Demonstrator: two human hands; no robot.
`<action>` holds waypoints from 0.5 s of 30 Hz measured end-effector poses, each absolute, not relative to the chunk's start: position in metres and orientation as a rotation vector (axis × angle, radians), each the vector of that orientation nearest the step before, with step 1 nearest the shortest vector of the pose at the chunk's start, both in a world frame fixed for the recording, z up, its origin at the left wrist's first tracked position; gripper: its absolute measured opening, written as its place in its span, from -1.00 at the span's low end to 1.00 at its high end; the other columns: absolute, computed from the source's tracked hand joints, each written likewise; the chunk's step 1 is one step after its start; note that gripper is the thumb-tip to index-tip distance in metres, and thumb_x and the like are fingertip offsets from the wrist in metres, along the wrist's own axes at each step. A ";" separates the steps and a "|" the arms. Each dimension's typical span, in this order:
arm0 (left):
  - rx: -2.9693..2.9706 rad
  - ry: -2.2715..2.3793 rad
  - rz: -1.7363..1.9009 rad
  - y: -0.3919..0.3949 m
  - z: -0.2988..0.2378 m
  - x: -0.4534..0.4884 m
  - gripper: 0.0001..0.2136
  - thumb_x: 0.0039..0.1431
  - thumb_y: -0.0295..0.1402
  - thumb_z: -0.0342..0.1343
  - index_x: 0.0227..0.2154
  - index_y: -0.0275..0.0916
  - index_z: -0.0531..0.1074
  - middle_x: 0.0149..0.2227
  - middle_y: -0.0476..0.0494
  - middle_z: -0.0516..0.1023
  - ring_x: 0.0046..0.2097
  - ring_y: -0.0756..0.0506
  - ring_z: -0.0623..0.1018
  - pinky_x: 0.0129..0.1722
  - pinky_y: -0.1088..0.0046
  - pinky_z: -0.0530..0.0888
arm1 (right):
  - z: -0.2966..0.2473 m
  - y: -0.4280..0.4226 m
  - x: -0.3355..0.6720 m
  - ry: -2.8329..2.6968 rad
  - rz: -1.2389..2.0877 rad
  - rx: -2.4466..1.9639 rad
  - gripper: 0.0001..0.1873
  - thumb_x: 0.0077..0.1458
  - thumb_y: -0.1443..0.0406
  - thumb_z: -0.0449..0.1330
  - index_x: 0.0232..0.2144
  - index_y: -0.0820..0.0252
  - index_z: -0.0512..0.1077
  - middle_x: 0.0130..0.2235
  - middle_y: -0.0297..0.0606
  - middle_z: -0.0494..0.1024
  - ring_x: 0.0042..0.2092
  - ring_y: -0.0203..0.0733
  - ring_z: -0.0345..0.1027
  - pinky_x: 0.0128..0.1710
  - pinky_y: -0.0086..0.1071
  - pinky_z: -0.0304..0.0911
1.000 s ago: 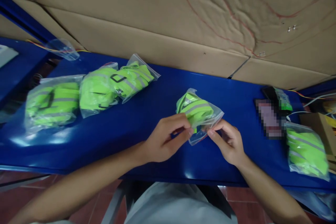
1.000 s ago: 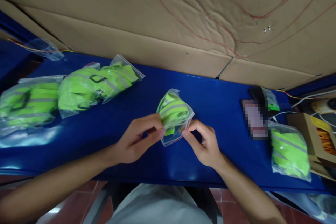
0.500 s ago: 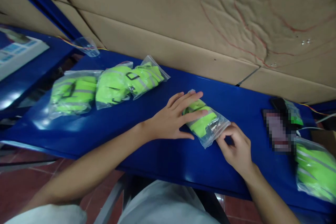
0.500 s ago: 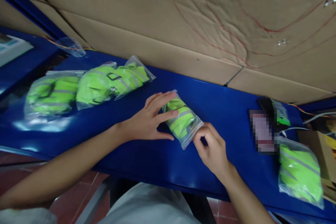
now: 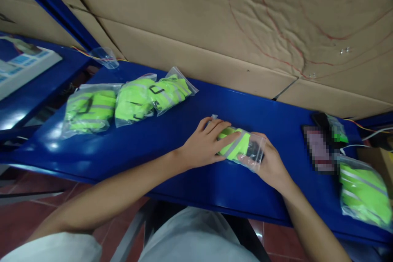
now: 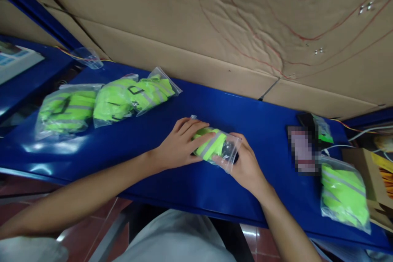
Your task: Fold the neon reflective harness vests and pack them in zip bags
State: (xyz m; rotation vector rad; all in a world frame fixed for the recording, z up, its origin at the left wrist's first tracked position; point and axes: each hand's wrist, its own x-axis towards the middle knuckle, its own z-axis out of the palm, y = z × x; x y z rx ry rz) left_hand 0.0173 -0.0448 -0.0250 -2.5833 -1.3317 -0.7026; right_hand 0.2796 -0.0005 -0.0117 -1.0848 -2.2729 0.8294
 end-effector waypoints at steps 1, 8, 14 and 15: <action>-2.600 -1.319 -0.690 -0.047 -0.026 0.020 -0.33 0.26 -0.14 0.27 0.38 -0.13 0.25 0.27 -0.40 0.43 0.25 -0.38 0.40 0.26 -0.07 0.29 | -0.015 0.000 0.279 -2.277 0.876 -1.061 -0.42 0.16 -0.01 0.44 0.13 0.07 0.48 0.17 -0.04 0.49 0.18 0.10 0.46 0.17 -0.03 0.45; -2.630 -1.252 -0.532 -0.053 -0.018 0.023 -0.25 0.23 0.06 0.31 0.40 -0.01 0.24 0.30 -0.36 0.37 0.21 -0.36 0.40 0.18 0.08 0.30 | -0.026 0.006 0.276 -2.013 1.249 -1.096 -0.48 0.07 -0.05 0.47 -0.04 0.13 0.62 0.11 -0.06 0.52 0.11 0.08 0.49 0.05 -0.14 0.47; -2.448 -1.476 -0.324 -0.081 -0.010 0.011 -0.24 0.28 0.11 0.22 0.44 -0.05 0.18 0.25 -0.44 0.42 0.07 -0.35 0.48 0.02 0.15 0.34 | -0.023 0.003 0.273 -1.932 1.274 -1.053 -0.64 0.14 -0.03 0.42 -0.23 0.12 0.67 0.11 -0.08 0.55 0.14 0.07 0.48 0.12 -0.13 0.45; -2.443 -1.473 -0.322 -0.086 -0.010 0.012 -0.24 0.27 0.08 0.25 0.44 -0.03 0.18 0.25 -0.44 0.41 0.06 -0.35 0.48 0.01 0.16 0.34 | -0.023 0.002 0.271 -1.989 1.257 -1.019 -0.61 0.10 -0.02 0.45 -0.16 0.11 0.67 0.19 -0.06 0.52 0.20 0.11 0.45 0.19 -0.10 0.41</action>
